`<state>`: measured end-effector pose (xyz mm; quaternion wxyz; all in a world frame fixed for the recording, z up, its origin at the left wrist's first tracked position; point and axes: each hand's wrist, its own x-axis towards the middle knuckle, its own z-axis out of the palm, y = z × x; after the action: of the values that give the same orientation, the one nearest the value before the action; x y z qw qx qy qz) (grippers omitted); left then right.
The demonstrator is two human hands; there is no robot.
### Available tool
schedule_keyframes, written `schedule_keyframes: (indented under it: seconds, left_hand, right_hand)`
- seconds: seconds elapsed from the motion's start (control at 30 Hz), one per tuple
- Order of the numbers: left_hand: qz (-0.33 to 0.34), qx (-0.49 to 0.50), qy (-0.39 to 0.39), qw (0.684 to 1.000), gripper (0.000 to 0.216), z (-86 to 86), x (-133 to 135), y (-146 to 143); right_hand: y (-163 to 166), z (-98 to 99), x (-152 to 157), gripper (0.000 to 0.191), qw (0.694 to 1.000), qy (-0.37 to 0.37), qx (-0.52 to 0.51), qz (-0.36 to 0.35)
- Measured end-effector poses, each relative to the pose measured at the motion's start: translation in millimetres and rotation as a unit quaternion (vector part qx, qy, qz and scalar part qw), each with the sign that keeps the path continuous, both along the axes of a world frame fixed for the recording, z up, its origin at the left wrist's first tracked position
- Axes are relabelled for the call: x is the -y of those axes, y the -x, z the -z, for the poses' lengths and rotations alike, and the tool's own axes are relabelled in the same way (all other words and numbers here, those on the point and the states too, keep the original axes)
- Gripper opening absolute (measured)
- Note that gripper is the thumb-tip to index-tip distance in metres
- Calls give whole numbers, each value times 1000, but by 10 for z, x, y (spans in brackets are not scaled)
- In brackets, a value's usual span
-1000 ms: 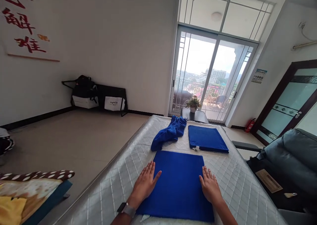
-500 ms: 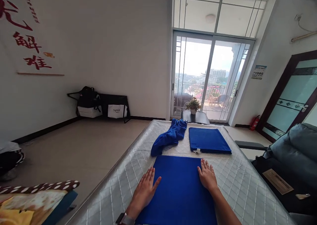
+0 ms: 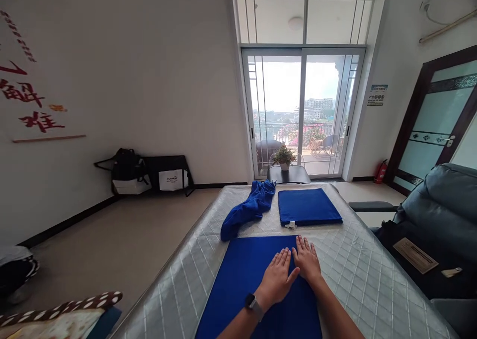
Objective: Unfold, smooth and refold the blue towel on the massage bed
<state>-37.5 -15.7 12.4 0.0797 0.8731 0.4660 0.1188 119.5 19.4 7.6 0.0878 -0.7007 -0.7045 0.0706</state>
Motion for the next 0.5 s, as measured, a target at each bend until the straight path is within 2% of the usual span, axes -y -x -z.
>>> schedule_keyframes:
  seconds: [0.1, 0.2, 0.3, 0.43, 0.5]
  left_hand:
    - [-9, 14, 8, 1000, 74, 8, -103, -274]
    - [-39, 5, -7, 999, 72, 127, -227, -130]
    - [-86, -5, -45, 995, 69, 264, -355, 326]
    - [-167, -41, -71, 983, 69, 390, -484, 1136]
    - [-180, -62, -84, 978, 65, 459, -516, 1514]
  right_hand:
    - [-17, 12, 4, 61, 1000, -1, 11, -14]
    - [-12, 11, -2, 62, 1000, 1, 7, -6]
    - [7, 2, -11, 63, 1000, 6, -1, 6]
    - [22, -1, -14, 64, 1000, 4, -7, 11]
    - [22, 1, -14, 64, 1000, 7, -10, 13]
